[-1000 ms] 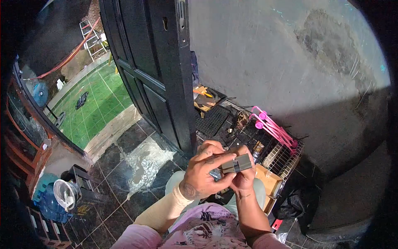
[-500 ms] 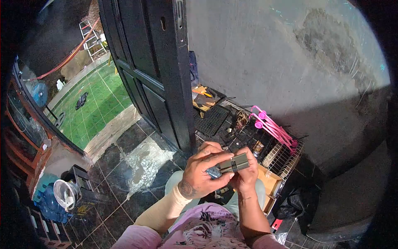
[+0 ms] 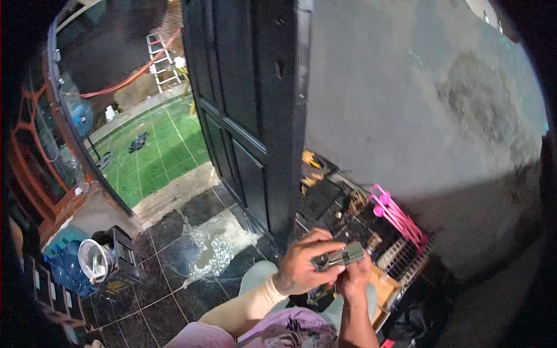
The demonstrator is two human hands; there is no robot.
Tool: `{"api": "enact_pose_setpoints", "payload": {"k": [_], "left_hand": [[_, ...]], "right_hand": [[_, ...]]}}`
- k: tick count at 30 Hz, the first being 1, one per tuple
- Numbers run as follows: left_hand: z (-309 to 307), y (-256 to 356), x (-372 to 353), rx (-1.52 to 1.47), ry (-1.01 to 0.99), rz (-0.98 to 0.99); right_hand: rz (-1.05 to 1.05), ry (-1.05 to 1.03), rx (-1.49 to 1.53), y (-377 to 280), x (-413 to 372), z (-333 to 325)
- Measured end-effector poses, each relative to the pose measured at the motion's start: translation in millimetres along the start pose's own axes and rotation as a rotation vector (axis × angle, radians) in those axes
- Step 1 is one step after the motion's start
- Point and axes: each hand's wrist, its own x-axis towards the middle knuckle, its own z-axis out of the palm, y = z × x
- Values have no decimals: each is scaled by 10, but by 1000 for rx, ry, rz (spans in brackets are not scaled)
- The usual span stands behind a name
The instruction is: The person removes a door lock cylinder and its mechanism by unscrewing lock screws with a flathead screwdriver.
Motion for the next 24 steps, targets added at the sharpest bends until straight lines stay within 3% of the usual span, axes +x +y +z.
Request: {"api": "enact_pose_setpoints", "payload": {"k": [2, 5, 9, 12, 14, 16, 19, 22, 24], "left_hand": [[48, -44, -66, -23, 92, -96], [24, -117, -102, 17, 89, -52], [-53, -28, -118, 1, 125, -110], [-119, -6, -160, 39, 146, -91], [-184, 24, -174, 55, 150, -65], [-277, -20, -199, 92, 192, -36], [-415, -168, -250, 8, 274, -62], [-513, -346, -293, -20, 351, -61], [-570, -359, -285, -49, 327, -93]], "right_hand": [[-32, -63, 268, -95, -16, 138], [-59, -69, 226, -21, 21, 94], [-327, -13, -169, 74, 116, 197], [-225, 16, -78, 126, 96, 290], [-328, 155, -232, 367, 110, 230], [-290, 160, -126, 486, 166, 274], [47, -63, -13, 148, 167, 515], [32, -141, -82, 91, 223, 748], [-136, -63, -193, 271, 287, 754]]}}
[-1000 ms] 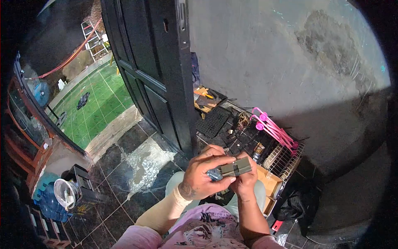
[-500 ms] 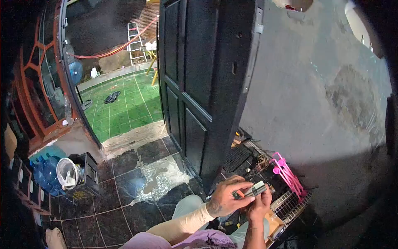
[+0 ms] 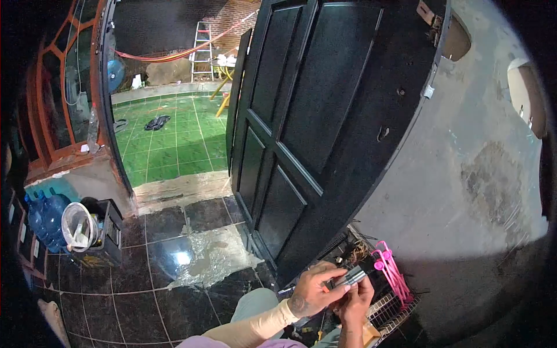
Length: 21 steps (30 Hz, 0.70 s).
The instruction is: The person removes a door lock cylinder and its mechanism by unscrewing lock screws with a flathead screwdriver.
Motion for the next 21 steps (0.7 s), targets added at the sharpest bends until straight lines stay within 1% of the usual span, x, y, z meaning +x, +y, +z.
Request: {"api": "enact_pose_setpoints", "payload": {"k": [2, 3, 7, 10, 11, 14, 15, 18, 19, 20, 21], "left_hand": [[-56, -50, 30, 0, -36, -9], [-103, -74, 54, 33, -97, -43], [-284, -206, 157, -14, -236, 0], [-422, -318, 238, -127, -354, -7], [-467, -333, 258, -155, -400, -7], [-562, -421, 295, -158, -504, -44], [-558, -430, 288, -188, -501, -66], [-498, -451, 229, -236, -477, -121], [-477, -469, 206, -225, -459, -138], [-449, -489, 183, -214, -444, -154], [-425, -523, 166, -183, -418, -129]], "right_hand": [[-208, 36, -99, 248, 91, 18], [-182, 66, -49, 282, 107, 71], [101, 86, 43, 152, 38, 139], [339, 181, 30, -3, 54, 239], [425, 172, 154, -45, 108, 261], [491, 162, 178, -61, 128, 283], [582, 166, 221, -39, 142, 244], [559, 202, 100, 64, 117, 254], [524, 169, 102, 149, 88, 173], [493, 144, 33, 211, 66, 128], [461, 121, -35, 233, 59, 118]]}}
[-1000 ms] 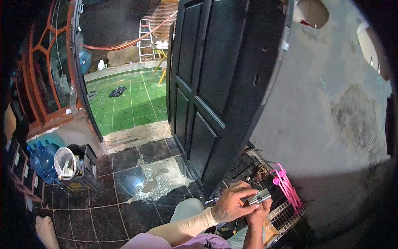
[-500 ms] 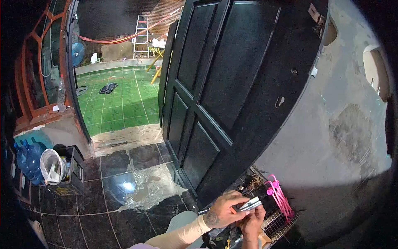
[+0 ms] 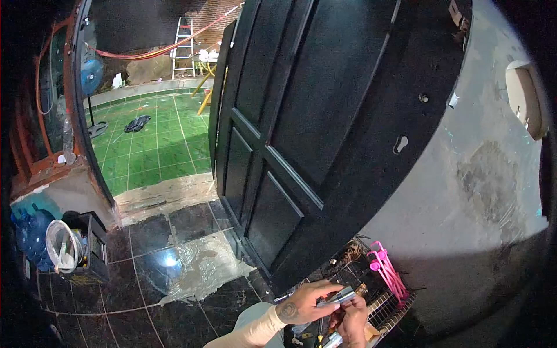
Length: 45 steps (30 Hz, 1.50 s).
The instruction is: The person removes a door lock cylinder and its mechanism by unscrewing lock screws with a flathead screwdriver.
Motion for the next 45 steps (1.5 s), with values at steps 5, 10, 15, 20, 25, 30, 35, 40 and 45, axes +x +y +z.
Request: {"api": "enact_pose_setpoints", "payload": {"k": [5, 10, 15, 20, 25, 30, 35, 40, 45], "left_hand": [[179, -109, 29, 26, 10, -84], [369, -230, 85, -50, -118, -266], [518, -71, 234, -801, 141, -364], [259, -39, 294, -1062, 225, -233], [299, -5, 249, -1210, 278, -262], [397, 33, 239, -1181, 328, -250], [530, 105, 258, -1083, 393, -229], [655, 135, 302, -1050, 363, -204], [786, 120, 367, -989, 357, -183]], "right_hand": [[-234, 59, -203, 214, 45, -177], [-237, 180, -166, 303, -17, -350], [-320, 55, 238, -308, -147, -563], [-684, 189, 434, -738, -183, -1093], [-876, 74, 750, -915, -271, -1254], [-863, 12, 873, -940, -188, -1270], [-851, 13, 855, -924, -98, -1330], [-866, 68, 816, -882, -30, -1410], [-855, 78, 835, -866, -15, -1526]]}}
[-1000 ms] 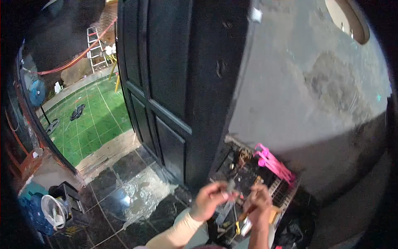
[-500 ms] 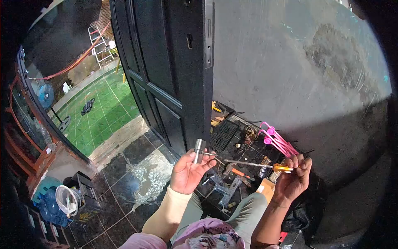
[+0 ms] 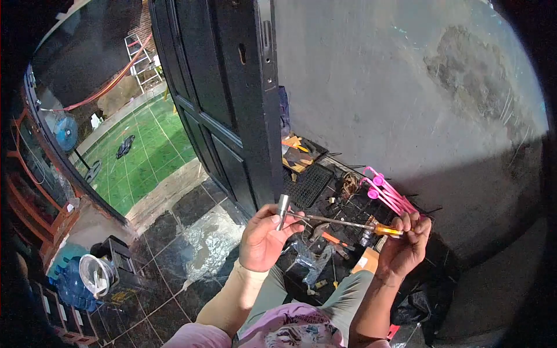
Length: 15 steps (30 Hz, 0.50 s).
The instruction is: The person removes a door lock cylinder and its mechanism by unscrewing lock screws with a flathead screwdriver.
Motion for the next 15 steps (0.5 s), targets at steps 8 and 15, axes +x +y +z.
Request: {"api": "enact_pose_setpoints", "payload": {"k": [8, 15], "left_hand": [[143, -79, 6, 38, 17, 11], [177, -65, -64, 101, 19, 34]], "right_hand": [[-10, 14, 15, -131, -2, -95], [0, -17, 0, -160, -38, -104]]}}
